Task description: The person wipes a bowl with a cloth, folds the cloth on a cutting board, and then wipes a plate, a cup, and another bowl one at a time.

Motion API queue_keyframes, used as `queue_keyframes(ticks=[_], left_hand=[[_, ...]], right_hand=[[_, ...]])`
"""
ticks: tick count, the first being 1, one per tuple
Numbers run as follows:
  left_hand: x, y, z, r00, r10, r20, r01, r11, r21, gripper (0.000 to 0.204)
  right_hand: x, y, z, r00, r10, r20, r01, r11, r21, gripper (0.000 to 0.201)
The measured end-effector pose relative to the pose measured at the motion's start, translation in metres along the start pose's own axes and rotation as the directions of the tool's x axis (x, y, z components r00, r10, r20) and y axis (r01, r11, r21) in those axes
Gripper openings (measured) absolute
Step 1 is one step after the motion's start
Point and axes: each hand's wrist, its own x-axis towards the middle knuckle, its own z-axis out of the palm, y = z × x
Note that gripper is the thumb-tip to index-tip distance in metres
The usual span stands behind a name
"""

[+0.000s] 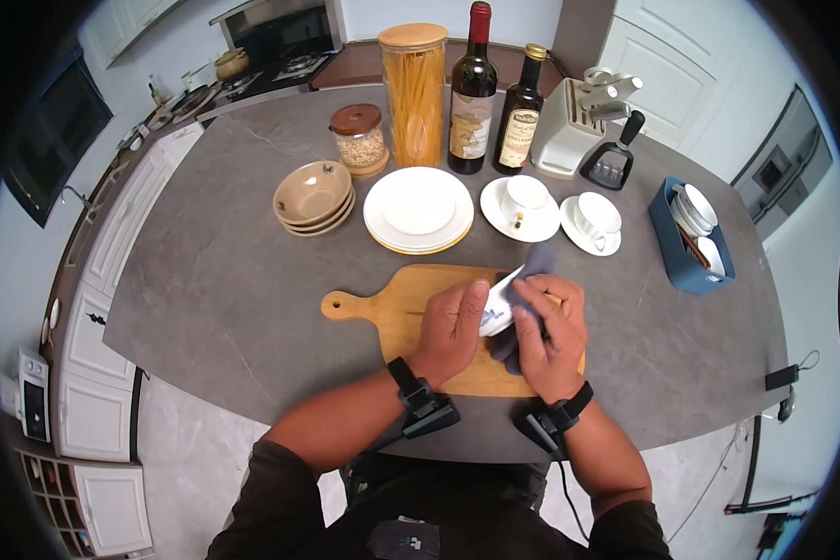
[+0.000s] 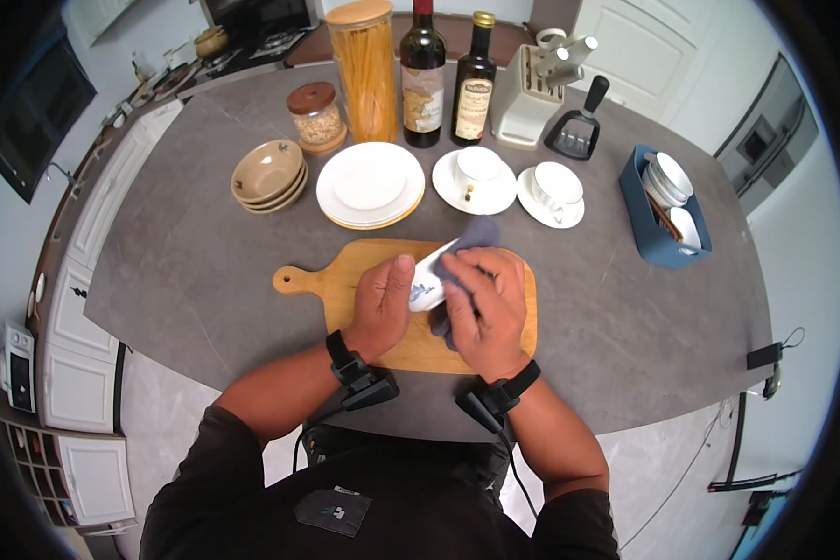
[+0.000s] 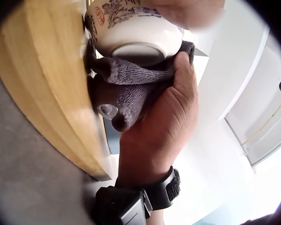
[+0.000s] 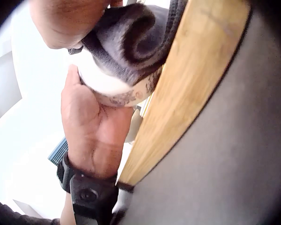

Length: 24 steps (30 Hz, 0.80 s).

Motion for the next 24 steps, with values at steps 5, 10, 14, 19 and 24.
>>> queue_keyframes(ticks=[5,10,14,19,24], left_hand=[[0.002,0.003,0.001,1.000,0.020,-0.011,-0.020,1.000,0.012,0.049],[0.001,-0.002,-0.002,1.000,0.014,-0.009,-0.014,1.000,0.028,0.045],[0.002,0.000,0.000,1.000,0.000,-0.018,-0.001,0.998,-0.065,0.046],[0.001,-0.001,-0.001,1.000,0.005,-0.029,-0.005,1.000,0.008,0.050],[0.001,0.001,0.000,0.999,-0.013,-0.044,0.012,1.000,-0.022,0.051]], right_hand=[[-0.003,0.008,-0.002,0.978,0.209,-0.006,-0.206,0.967,0.153,0.037],[0.001,-0.007,-0.003,0.975,-0.197,0.107,0.201,0.979,-0.028,0.045],[0.000,-0.007,0.000,0.971,-0.207,0.119,0.211,0.977,-0.023,0.049],[-0.004,0.003,0.002,0.992,0.127,-0.013,-0.125,0.985,0.123,0.029],[-0.007,0.014,0.003,0.948,0.319,0.007,-0.312,0.922,0.232,0.023]])
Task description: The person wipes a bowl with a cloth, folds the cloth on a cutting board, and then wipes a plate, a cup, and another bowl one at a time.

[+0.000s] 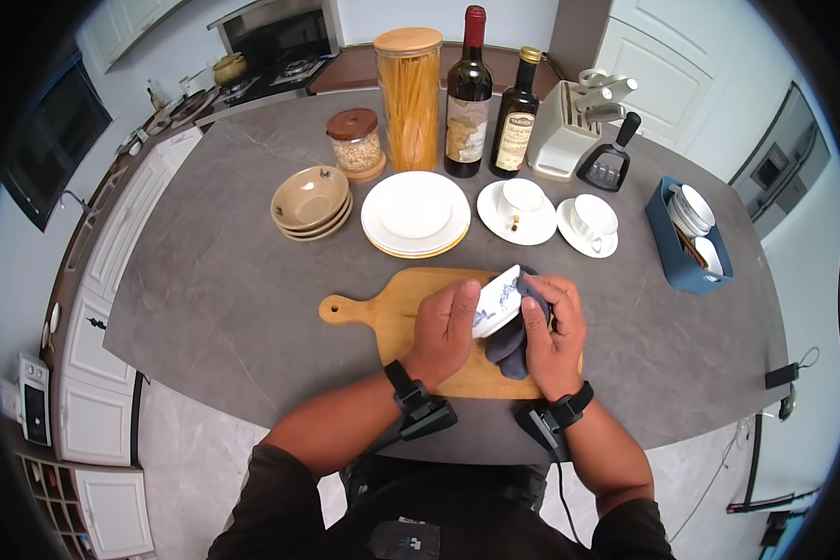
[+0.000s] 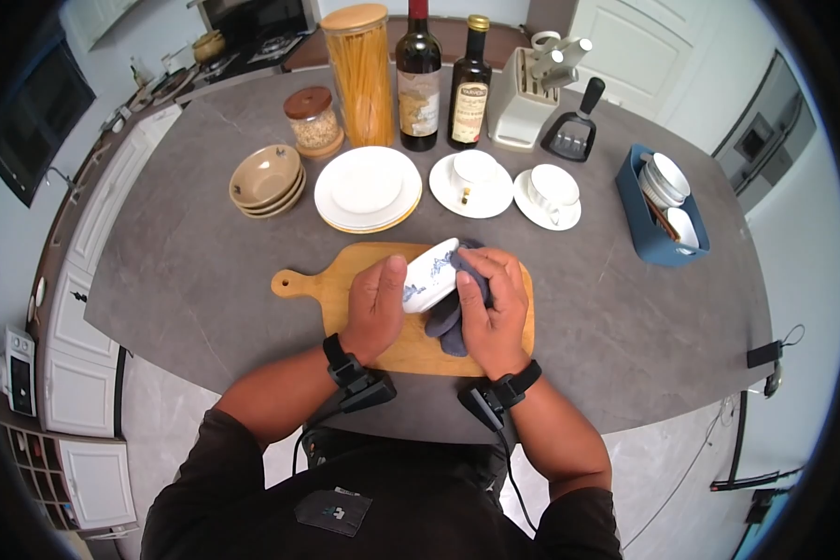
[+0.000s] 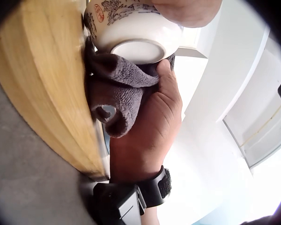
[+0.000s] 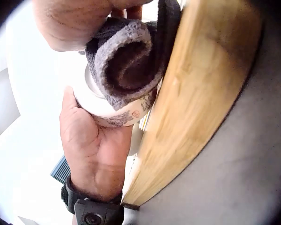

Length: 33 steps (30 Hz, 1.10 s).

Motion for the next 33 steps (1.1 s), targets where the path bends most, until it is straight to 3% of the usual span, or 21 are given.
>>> queue_keyframes(ticks=[2,3,6,9,15,17,19,22,23,25,30,32,33], left_hand=[[0.000,-0.005,-0.002,1.000,0.006,-0.005,-0.006,1.000,0.025,0.052],[0.000,-0.006,-0.002,1.000,-0.023,-0.015,0.023,1.000,0.005,0.052],[0.001,0.001,-0.001,0.997,-0.066,-0.031,0.065,0.997,-0.041,0.053],[0.003,-0.003,-0.002,0.997,-0.071,-0.023,0.068,0.992,-0.105,0.053],[0.004,-0.003,-0.001,0.996,-0.086,-0.009,0.084,0.986,-0.141,0.053],[0.004,-0.004,-0.001,0.997,-0.080,-0.010,0.078,0.990,-0.114,0.054],[0.004,0.000,0.000,0.997,-0.075,-0.019,0.072,0.992,-0.107,0.053],[0.005,-0.005,-0.003,0.997,-0.075,-0.031,0.071,0.992,-0.105,0.053],[0.005,-0.006,-0.004,0.996,-0.081,-0.020,0.079,0.990,-0.114,0.053],[0.005,-0.005,-0.005,0.997,-0.067,-0.026,0.064,0.993,-0.098,0.053],[0.006,-0.004,-0.002,0.997,-0.061,-0.047,0.055,0.992,-0.114,0.053],[0.006,-0.007,-0.003,0.997,-0.074,-0.028,0.071,0.994,-0.085,0.053],[0.006,-0.008,-0.003,0.997,-0.074,-0.026,0.072,0.994,-0.086,0.053]], right_hand=[[-0.001,-0.002,-0.001,0.988,-0.153,0.031,0.155,0.983,-0.098,0.023],[-0.001,-0.006,-0.002,0.988,-0.152,0.031,0.154,0.983,-0.097,0.023],[-0.002,-0.016,-0.001,0.873,-0.448,0.192,0.481,0.855,-0.193,0.037],[-0.005,-0.026,0.004,0.845,-0.461,0.270,0.519,0.829,-0.208,0.039],[0.000,-0.007,0.002,0.905,-0.407,0.123,0.425,0.873,-0.237,0.032],[-0.001,0.001,0.003,0.983,-0.184,0.004,0.183,0.976,-0.119,0.027],[-0.001,0.000,0.001,0.978,-0.209,0.013,0.209,0.969,-0.132,0.023],[-0.003,-0.008,0.001,0.918,-0.380,0.113,0.395,0.902,-0.173,0.027],[-0.002,-0.012,0.003,0.918,-0.379,0.115,0.394,0.903,-0.173,0.027],[-0.003,-0.019,0.006,0.856,-0.470,0.216,0.509,0.841,-0.186,0.030],[-0.001,-0.015,0.004,0.869,-0.455,0.193,0.490,0.845,-0.213,0.028],[0.000,-0.009,0.002,0.955,-0.284,0.089,0.297,0.932,-0.210,0.026],[-0.001,-0.005,0.002,0.955,-0.284,0.088,0.296,0.931,-0.212,0.026]])
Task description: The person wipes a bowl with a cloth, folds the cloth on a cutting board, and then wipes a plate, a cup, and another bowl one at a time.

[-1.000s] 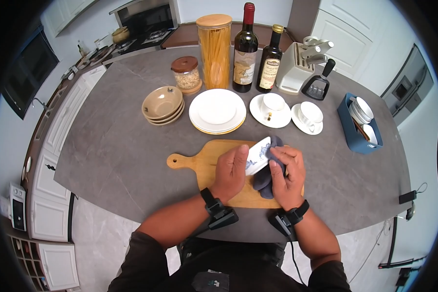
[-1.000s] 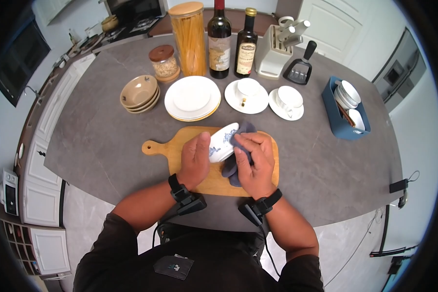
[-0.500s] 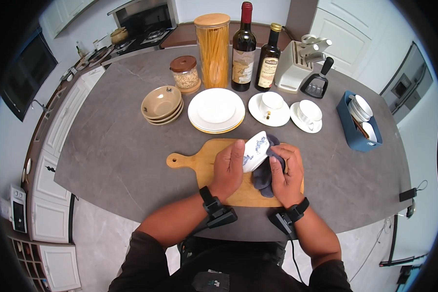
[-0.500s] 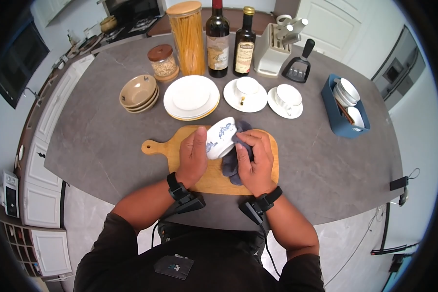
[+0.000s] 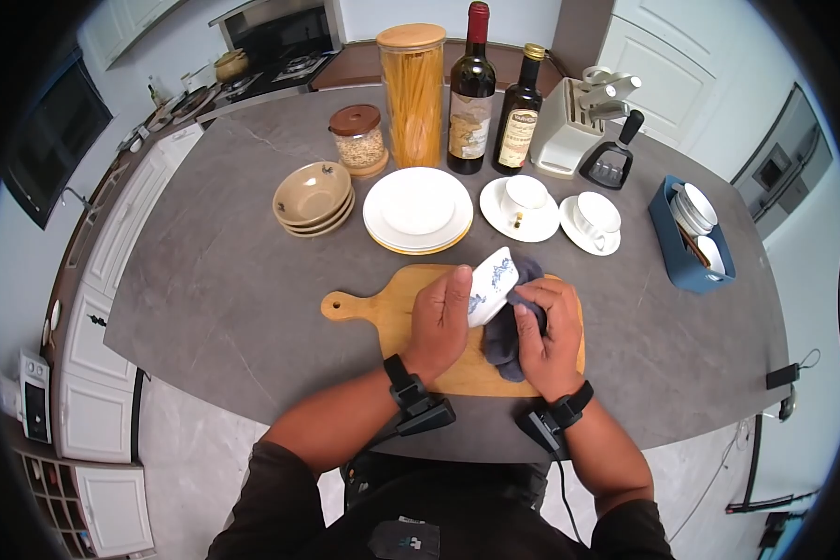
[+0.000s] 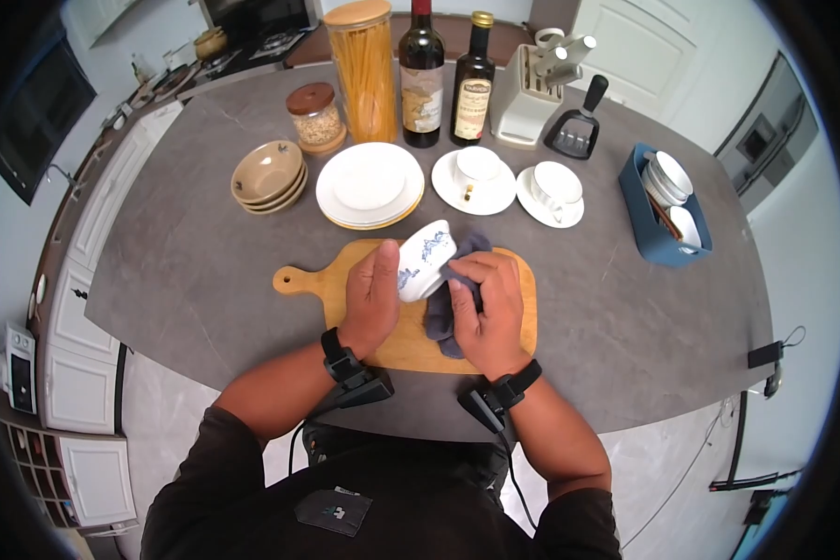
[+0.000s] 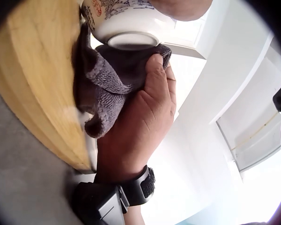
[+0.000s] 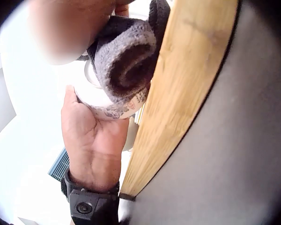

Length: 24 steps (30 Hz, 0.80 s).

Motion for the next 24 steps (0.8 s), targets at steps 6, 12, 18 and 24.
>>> queue_keyframes(ticks=[6,12,18,24], left_hand=[[0.000,-0.002,0.002,1.000,0.022,-0.006,-0.022,1.000,-0.001,0.052],[-0.004,0.003,0.000,0.994,0.084,0.067,-0.091,0.989,0.116,0.048],[-0.005,0.006,0.002,0.993,0.085,0.080,-0.093,0.990,0.110,0.046],[-0.006,0.007,0.003,0.989,0.087,0.118,-0.102,0.987,0.124,0.049]], right_hand=[[-0.003,0.001,0.002,0.993,0.118,-0.024,-0.115,0.989,0.094,0.024],[0.002,-0.019,-0.001,0.948,-0.302,0.101,0.309,0.949,-0.058,0.038],[0.005,-0.011,-0.002,0.990,-0.141,0.007,0.142,0.989,-0.051,0.034],[0.002,-0.003,-0.005,0.987,0.153,-0.054,-0.147,0.983,0.113,0.029]])
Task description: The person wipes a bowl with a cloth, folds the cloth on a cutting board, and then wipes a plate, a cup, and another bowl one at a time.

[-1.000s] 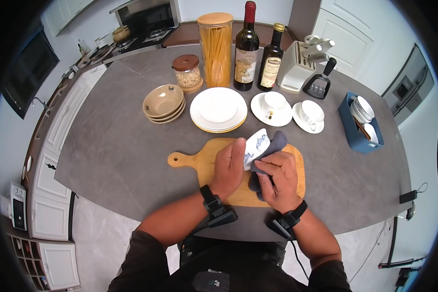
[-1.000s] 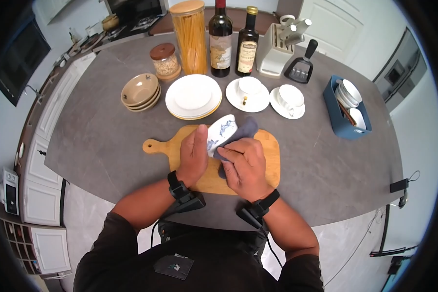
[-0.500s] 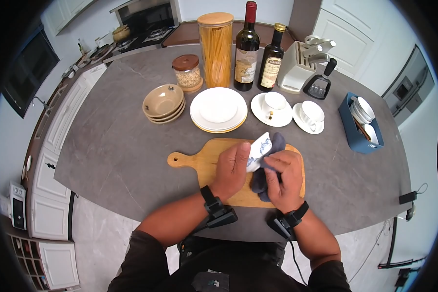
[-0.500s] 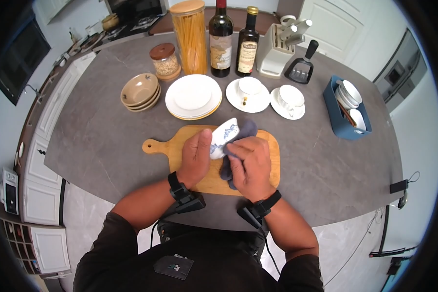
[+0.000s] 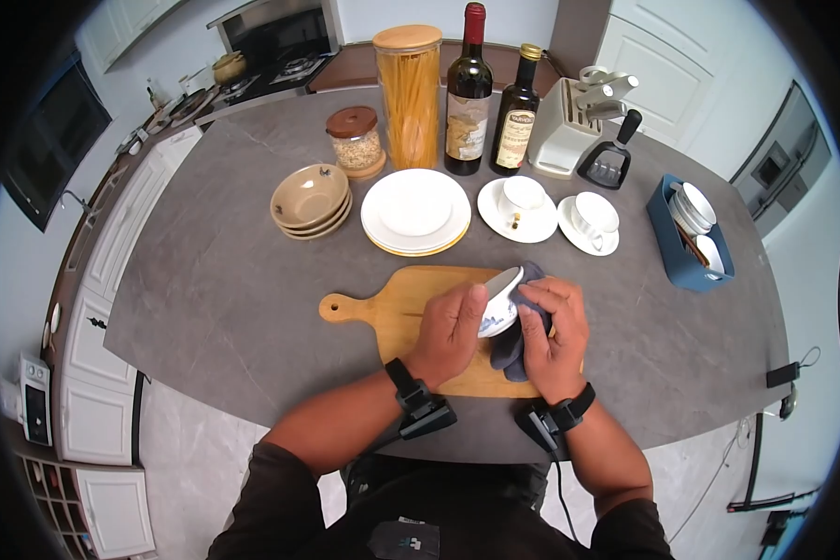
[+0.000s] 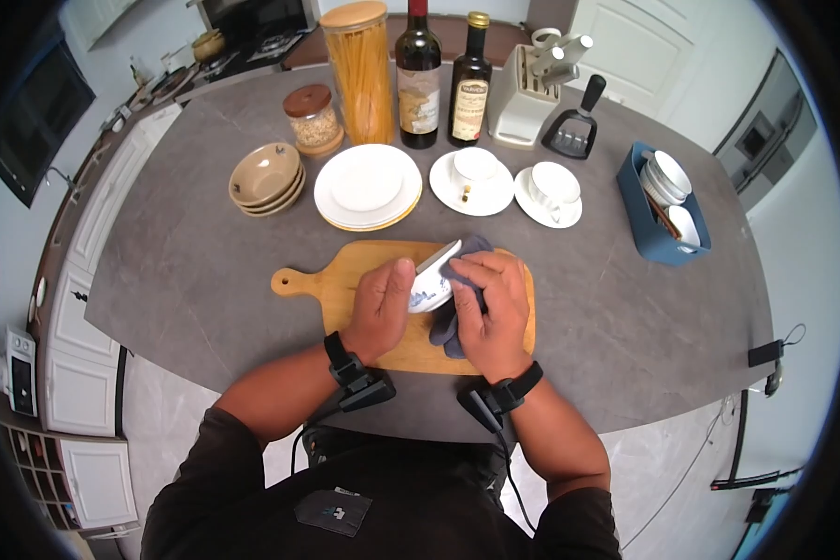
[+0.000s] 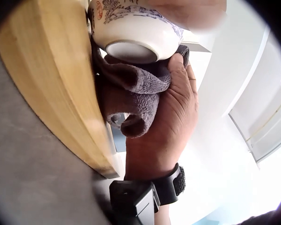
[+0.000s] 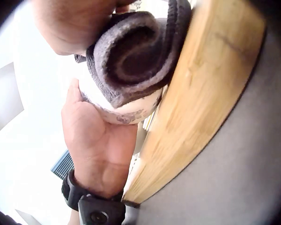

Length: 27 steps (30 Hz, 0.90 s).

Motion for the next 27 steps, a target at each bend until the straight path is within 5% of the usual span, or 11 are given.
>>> queue_keyframes(ticks=[3,8,12,14,25,27], left_hand=[[-0.001,0.000,0.001,1.000,-0.012,0.021,0.013,0.997,-0.070,0.048],[0.000,-0.004,-0.001,0.999,0.019,0.037,-0.015,0.995,-0.102,0.047],[0.002,-0.006,-0.002,0.999,0.028,0.015,-0.026,0.996,-0.080,0.046],[0.002,-0.012,-0.004,0.998,0.027,0.060,-0.024,0.998,-0.059,0.046],[0.001,-0.007,-0.005,0.996,0.033,0.088,-0.029,0.998,-0.051,0.048],[0.002,-0.005,-0.005,0.995,0.045,0.086,-0.041,0.998,-0.050,0.049]], right_hand=[[0.004,-0.009,-0.003,0.932,-0.340,0.122,0.356,0.923,-0.144,0.036],[0.001,-0.012,0.002,0.925,-0.350,0.147,0.369,0.920,-0.134,0.034],[-0.001,-0.003,0.000,0.990,-0.134,0.044,0.136,0.989,-0.051,0.024],[-0.001,0.005,0.001,0.993,0.115,0.007,-0.115,0.986,0.123,0.019],[0.000,0.022,0.002,0.962,0.269,0.042,-0.264,0.885,0.382,0.020],[-0.001,0.013,0.000,0.931,0.328,0.160,-0.363,0.791,0.492,0.022]])
